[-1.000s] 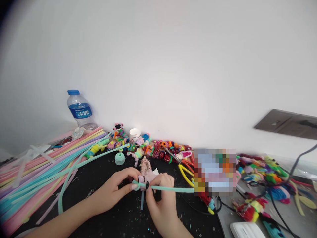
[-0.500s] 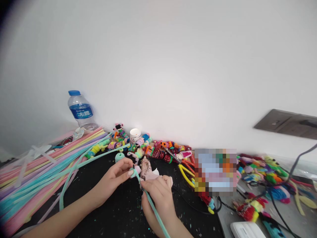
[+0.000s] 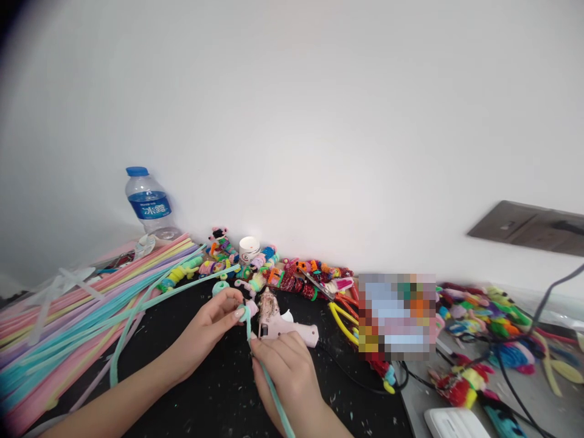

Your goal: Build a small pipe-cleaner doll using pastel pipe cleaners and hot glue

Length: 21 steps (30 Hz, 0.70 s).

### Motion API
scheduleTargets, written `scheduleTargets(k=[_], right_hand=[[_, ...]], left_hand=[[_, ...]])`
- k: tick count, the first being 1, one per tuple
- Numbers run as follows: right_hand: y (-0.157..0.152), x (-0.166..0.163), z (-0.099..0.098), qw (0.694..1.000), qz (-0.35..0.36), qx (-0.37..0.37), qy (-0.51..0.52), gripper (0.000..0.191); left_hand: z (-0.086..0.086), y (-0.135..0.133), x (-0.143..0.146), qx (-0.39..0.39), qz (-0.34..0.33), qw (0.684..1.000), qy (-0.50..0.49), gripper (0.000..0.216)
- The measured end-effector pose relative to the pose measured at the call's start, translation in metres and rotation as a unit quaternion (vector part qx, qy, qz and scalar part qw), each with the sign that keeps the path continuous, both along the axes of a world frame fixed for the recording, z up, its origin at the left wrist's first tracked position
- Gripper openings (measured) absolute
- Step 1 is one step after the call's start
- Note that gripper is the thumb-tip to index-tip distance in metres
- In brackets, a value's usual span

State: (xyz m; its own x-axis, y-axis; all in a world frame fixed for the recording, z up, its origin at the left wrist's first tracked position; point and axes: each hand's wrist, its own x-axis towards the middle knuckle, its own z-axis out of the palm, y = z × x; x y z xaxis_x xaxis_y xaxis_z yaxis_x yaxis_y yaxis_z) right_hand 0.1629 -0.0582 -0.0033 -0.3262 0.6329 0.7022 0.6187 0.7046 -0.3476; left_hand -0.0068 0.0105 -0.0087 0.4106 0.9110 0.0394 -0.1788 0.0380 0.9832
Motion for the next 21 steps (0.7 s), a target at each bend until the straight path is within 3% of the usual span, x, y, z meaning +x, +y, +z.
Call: scheduleTargets(k=[12, 21], right_hand=[[0.004, -0.005, -0.008, 0.998, 0.009, 0.045, -0.04, 0.025], [0.003, -0.004, -0.017, 0.996, 0.002, 0.037, -0.075, 0.025]], left_hand=[[0.004, -0.002, 0.0, 0.035, -0.023, 0.999, 0.024, 0.009], [0.003, -0.005, 0.001, 0.065, -0.053, 0.996, 0.036, 0.008]])
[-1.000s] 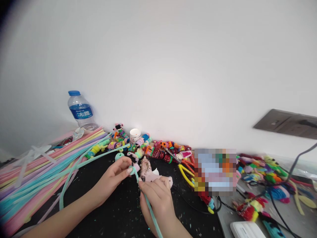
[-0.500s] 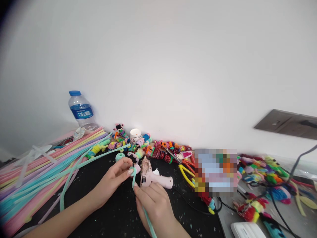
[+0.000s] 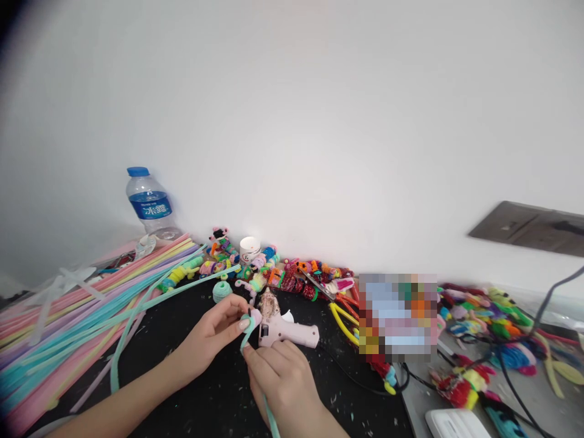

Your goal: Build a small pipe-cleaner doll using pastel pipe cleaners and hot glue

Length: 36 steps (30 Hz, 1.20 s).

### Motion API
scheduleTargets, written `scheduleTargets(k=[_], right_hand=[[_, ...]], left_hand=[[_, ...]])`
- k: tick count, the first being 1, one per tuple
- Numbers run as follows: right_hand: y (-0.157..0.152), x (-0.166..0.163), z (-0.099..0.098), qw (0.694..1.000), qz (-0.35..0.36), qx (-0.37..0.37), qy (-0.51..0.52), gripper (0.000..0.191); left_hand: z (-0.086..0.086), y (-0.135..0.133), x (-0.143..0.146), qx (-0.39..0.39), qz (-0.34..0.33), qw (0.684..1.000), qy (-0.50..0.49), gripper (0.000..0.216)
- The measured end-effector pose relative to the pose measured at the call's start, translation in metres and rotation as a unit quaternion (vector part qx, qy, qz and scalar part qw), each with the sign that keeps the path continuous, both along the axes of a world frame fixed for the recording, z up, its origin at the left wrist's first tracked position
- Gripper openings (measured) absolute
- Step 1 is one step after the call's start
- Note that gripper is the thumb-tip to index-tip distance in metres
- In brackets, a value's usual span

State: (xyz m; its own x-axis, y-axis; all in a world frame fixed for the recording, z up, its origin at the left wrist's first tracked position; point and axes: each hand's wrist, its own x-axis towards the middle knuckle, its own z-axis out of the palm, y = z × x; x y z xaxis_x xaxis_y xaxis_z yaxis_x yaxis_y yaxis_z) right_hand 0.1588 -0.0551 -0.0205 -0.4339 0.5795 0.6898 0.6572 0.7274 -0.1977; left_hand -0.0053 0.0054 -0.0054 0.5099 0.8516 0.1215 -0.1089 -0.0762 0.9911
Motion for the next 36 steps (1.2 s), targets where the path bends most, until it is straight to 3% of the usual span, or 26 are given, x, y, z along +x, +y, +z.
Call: scheduleTargets(k=[36], right_hand=[[-0.001, 0.0, 0.002, 0.999, 0.003, -0.006, -0.037, 0.028]], left_hand=[[0.005, -0.012, 0.003, 0.091, -0.008, 0.991, 0.093, 0.003]])
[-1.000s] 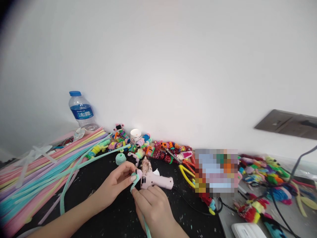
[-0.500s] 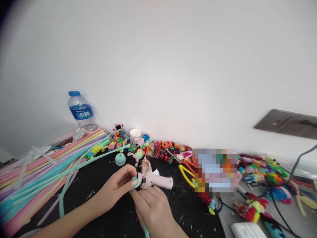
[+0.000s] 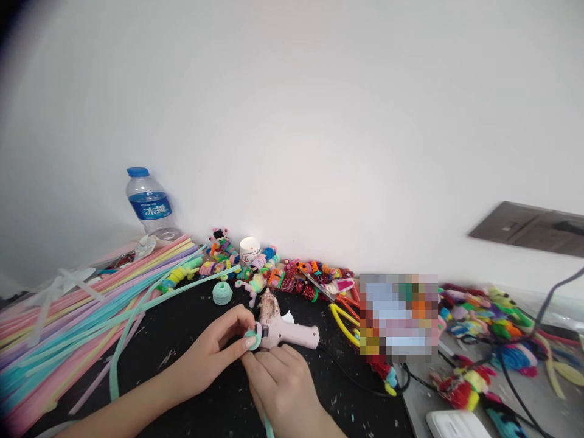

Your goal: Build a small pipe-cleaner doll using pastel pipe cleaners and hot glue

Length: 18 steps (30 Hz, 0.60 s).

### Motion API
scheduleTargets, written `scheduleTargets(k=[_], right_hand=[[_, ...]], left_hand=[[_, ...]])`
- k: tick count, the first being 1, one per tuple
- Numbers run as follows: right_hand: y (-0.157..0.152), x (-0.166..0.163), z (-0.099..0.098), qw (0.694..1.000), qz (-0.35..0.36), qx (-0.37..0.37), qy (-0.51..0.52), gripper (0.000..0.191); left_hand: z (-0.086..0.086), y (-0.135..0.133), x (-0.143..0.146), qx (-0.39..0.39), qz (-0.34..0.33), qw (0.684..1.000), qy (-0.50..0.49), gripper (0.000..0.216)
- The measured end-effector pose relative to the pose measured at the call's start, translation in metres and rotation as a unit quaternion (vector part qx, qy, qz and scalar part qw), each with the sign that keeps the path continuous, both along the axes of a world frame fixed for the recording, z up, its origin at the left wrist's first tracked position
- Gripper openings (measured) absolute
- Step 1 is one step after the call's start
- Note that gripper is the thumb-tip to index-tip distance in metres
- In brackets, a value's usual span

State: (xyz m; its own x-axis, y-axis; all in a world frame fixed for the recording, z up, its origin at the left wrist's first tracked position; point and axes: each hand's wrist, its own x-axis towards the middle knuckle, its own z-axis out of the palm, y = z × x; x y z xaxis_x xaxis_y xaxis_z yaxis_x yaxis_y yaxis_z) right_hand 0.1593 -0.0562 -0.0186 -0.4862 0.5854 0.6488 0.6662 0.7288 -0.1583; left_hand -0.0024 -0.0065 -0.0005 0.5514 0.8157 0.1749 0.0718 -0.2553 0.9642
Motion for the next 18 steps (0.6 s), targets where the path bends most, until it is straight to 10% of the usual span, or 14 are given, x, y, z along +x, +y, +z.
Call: scheduleTargets(k=[11, 18], right_hand=[[-0.002, 0.002, 0.004, 0.997, -0.007, 0.011, 0.077, 0.028], [-0.007, 0.006, 0.012, 0.979, -0.041, -0.135, 0.147, 0.012]], left_hand=[[-0.003, 0.009, 0.001, -0.134, 0.024, 0.985, -0.109, 0.012], [-0.003, 0.012, 0.001, -0.187, 0.005, 0.973, -0.134, 0.015]])
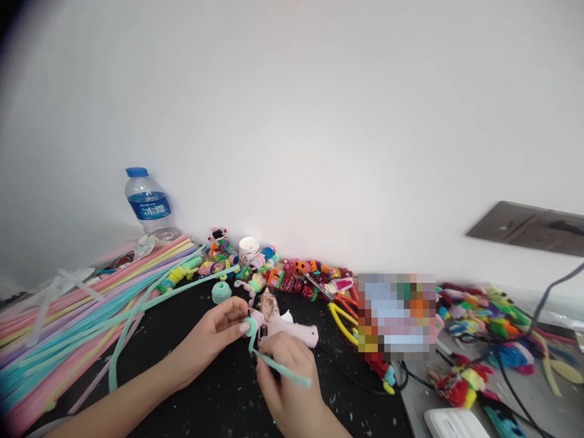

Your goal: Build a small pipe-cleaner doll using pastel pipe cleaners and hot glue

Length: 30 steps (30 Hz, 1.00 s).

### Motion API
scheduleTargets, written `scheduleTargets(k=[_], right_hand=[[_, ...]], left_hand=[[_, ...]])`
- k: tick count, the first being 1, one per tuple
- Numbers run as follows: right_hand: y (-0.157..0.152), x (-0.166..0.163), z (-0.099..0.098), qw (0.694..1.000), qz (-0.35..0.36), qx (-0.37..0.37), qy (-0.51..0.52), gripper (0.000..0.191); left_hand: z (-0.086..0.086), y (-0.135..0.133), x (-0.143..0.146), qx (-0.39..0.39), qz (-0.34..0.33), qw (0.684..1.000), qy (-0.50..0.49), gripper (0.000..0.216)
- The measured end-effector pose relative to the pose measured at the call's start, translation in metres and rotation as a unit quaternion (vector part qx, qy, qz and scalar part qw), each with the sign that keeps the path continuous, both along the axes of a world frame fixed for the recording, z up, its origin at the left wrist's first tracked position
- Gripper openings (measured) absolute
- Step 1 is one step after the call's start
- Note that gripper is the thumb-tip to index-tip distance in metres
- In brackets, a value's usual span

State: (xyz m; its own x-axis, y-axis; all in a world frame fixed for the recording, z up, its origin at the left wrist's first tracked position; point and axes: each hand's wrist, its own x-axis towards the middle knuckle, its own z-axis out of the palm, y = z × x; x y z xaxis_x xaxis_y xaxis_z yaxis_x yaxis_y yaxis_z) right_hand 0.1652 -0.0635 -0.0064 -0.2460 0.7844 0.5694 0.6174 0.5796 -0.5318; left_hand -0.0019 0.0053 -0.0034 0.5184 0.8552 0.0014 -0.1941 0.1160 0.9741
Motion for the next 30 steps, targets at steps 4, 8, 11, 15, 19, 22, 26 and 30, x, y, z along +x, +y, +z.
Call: scheduleTargets(k=[4, 8, 11, 15, 19, 22, 26, 30], right_hand=[[0.002, 0.003, -0.006, 0.998, -0.023, -0.036, 0.043, 0.015], [0.003, 0.004, -0.009, 0.998, -0.045, -0.027, 0.043, 0.015], [0.004, 0.005, -0.009, 0.998, -0.052, -0.021, 0.043, 0.015], [0.004, 0.005, -0.008, 0.997, -0.063, -0.035, 0.041, 0.014], [0.005, 0.004, -0.007, 0.996, -0.066, -0.046, 0.032, 0.012], [0.006, 0.003, -0.007, 0.996, -0.069, -0.043, 0.023, 0.013], [0.007, 0.001, -0.004, 0.997, -0.07, -0.033, 0.028, 0.016], [0.007, 0.001, -0.003, 0.998, -0.049, -0.028, 0.033, 0.018]], left_hand=[[-0.004, 0.001, 0.0, 0.005, -0.014, 1.0, -0.012, 0.02], [-0.006, 0.001, -0.001, 0.047, -0.027, 0.998, 0.013, 0.021], [-0.002, -0.001, -0.003, 0.139, -0.005, 0.985, 0.104, 0.015], [0.002, -0.005, -0.005, 0.23, 0.016, 0.954, 0.192, 0.014], [0.0, -0.006, -0.005, 0.218, 0.009, 0.964, 0.152, 0.012], [-0.002, -0.007, -0.003, 0.179, -0.009, 0.979, 0.095, 0.009], [-0.001, -0.009, -0.001, 0.141, -0.031, 0.988, 0.054, 0.007], [0.0, -0.01, -0.001, 0.115, -0.038, 0.992, 0.035, 0.007]])
